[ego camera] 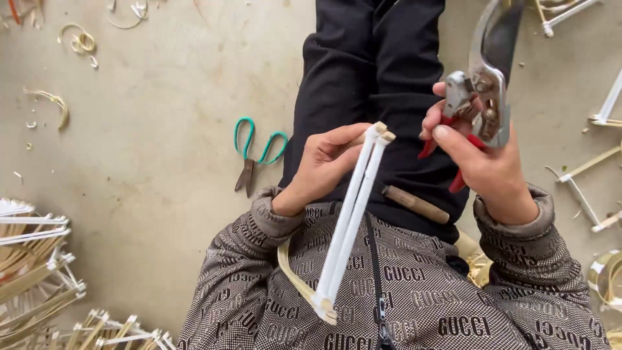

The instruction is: Assembling and trimming curved bamboo frame components for furniture using pruning shears and a knife.

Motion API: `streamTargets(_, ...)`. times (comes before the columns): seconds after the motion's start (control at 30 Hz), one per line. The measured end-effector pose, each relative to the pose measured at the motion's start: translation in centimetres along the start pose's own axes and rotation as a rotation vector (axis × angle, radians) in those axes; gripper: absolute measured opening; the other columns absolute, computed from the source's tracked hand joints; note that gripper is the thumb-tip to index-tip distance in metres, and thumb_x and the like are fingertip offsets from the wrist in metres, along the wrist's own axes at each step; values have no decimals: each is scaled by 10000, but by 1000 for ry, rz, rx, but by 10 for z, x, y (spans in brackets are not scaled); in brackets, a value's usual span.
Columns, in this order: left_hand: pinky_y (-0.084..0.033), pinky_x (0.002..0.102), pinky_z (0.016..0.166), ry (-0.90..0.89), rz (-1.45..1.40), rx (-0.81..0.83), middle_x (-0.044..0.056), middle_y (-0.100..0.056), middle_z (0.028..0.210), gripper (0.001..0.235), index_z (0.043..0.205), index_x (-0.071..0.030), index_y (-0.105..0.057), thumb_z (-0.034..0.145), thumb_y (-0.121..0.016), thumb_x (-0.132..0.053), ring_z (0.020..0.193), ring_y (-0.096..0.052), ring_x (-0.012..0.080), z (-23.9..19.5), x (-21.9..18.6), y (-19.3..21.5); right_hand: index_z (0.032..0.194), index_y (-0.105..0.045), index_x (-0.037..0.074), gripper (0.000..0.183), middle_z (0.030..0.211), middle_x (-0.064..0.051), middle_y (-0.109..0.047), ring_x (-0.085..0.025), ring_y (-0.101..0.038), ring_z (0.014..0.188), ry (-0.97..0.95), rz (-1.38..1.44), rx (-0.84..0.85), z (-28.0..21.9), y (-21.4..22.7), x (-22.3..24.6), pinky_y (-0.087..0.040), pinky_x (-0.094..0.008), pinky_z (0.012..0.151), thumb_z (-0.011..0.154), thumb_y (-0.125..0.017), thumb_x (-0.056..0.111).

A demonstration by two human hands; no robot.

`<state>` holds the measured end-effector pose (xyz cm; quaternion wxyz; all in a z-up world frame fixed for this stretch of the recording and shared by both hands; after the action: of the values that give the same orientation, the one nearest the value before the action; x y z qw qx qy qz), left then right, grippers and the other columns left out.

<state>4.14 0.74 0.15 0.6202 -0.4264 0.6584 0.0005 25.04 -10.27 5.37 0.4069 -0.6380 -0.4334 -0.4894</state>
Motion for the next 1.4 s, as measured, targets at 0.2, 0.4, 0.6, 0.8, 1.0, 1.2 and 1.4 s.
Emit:
streamTargets(0.2,-564,260,1022,-132,83,33,71,-688,1243,294,1346,40,-641,1051,-642,35,1130,-685,119,-2,-11,-10,1515,-450,-13,511,1203,-61,-642,-132,-636,1143,-15,220,44,-6,-13,3,-550,-300,1008,1038,-632,9)
streamTargets(0.4,-577,253,957,-107,119,-62,79,-714,1171,285,1328,57,-659,1044,-668,35,1055,-702,121,0,1,1,1526,-464,-10,524,1155,-65,-643,-100,-636,1025,-54,91,51,-9,-16,-4,-556,-252,927,1045,-662,42)
streamTargets(0.6,-583,261,988,8,-5,50,85,-736,1184,286,1325,42,-660,1042,-677,4,1079,-700,115,1,9,-7,1492,-446,-22,548,1173,-55,-634,-107,-650,1033,-52,56,35,-3,-24,-6,-563,-235,873,1014,-699,66)
streamTargets(0.8,-584,277,1011,-48,-49,85,106,-702,1227,189,1261,42,-703,1079,-663,9,1107,-700,139,-6,4,-3,1472,-483,-44,481,1073,-72,-665,-106,-655,964,-27,-35,41,-12,-22,-9,-563,-236,883,1044,-685,43)
streamTargets(1.0,-541,270,1137,-57,171,218,62,-679,1370,421,1495,-48,-516,1082,-587,-4,1252,-670,124,-8,1,-23,1499,-461,-27,499,1133,-69,-647,-131,-662,1035,3,54,31,-11,-17,-4,-579,-269,955,1063,-689,57)
streamTargets(1.2,-569,224,1002,-107,266,133,65,-721,1259,313,1463,-35,-594,1154,-548,-39,1091,-688,82,-10,2,-11,1496,-460,5,532,1138,-69,-637,-92,-637,992,123,-452,18,-10,-2,9,-549,-234,862,1040,-709,119)
streamTargets(1.4,-551,218,986,-97,184,101,62,-708,1279,311,1458,-15,-577,1151,-539,-47,1091,-665,72,-10,4,-6,1401,-524,-52,354,1222,-166,-576,-265,-551,836,180,-937,-321,-47,35,24,-480,-358,746,1090,-640,70)
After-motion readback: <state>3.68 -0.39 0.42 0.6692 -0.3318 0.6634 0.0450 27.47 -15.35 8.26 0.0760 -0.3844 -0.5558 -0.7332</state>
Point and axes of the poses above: each hand's wrist, its own z-axis towards the middle knuckle, its own y-axis out of the back of the hand, x = y × z, the point moved 3 cm from there along z, towards the middle knuckle
